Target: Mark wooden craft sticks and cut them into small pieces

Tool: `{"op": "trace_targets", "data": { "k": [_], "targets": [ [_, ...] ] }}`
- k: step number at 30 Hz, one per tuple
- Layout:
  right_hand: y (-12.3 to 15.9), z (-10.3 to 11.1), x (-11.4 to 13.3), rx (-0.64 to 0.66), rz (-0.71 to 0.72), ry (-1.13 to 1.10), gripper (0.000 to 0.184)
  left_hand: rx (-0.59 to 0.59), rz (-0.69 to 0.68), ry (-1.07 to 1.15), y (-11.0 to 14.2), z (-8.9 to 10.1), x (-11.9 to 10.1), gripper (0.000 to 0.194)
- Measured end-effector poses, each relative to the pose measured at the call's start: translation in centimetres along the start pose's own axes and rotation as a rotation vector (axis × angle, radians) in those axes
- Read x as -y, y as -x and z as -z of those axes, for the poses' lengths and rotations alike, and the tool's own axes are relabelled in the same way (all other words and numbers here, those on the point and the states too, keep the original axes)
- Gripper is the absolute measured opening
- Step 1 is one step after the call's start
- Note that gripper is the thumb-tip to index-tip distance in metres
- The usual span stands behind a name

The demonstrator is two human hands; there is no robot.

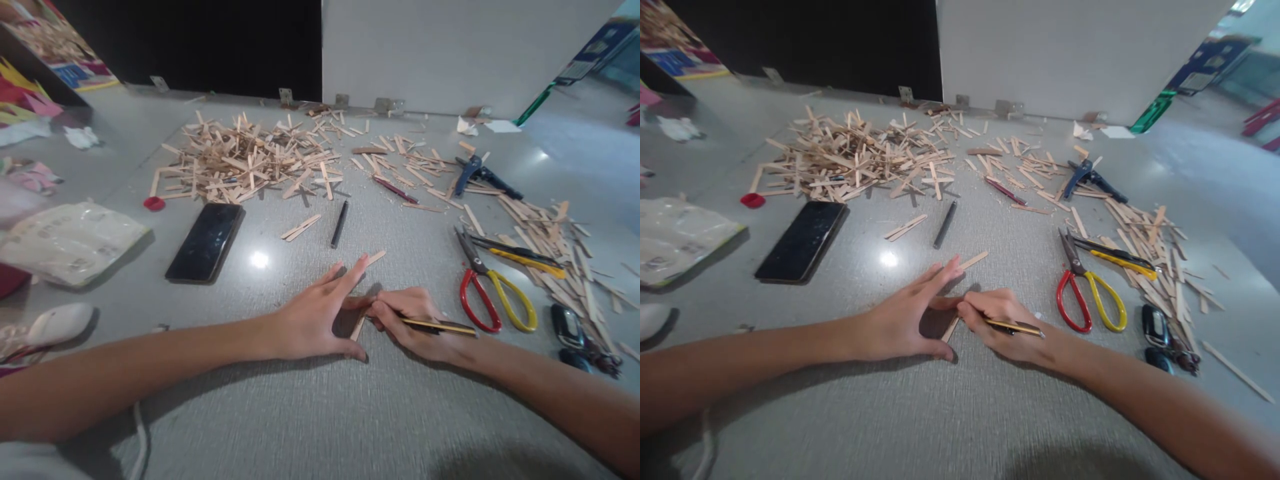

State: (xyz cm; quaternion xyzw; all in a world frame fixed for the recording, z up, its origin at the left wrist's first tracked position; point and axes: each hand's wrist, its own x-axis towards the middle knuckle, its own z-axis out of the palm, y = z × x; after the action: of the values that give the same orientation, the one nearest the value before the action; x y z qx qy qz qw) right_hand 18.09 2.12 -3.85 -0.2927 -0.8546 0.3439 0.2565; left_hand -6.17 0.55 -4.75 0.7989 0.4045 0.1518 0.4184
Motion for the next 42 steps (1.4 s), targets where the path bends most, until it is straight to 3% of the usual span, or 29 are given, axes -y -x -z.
{"op": "trace_targets", "data": {
  "k": [18, 30, 35, 42],
  "targets": [
    [-0.09, 0.08, 0.09, -0.032, 0.082, 0.027, 0.047, 0.043, 0.029, 0.003, -0.43, 0.39, -0.85, 0.139],
    [-0.06, -0.20, 0.05, 0.024, 0.172, 0.104, 0.051, 0.030, -0.048, -0.023, -0.40, 0.37, -0.47, 0.124],
    [-0.47, 0.17, 0.31, 0.047, 0.212, 0.081, 0.050, -0.001, -0.110, -0.087, -0.60, 0.23, -0.14, 0.130],
    [-0.48, 0.06, 0.23, 0.037, 0.119, -0.040, 0.049, -0.010, -0.100, -0.110, -0.59, 0.40, -0.32, 0.133]
  ]
}}
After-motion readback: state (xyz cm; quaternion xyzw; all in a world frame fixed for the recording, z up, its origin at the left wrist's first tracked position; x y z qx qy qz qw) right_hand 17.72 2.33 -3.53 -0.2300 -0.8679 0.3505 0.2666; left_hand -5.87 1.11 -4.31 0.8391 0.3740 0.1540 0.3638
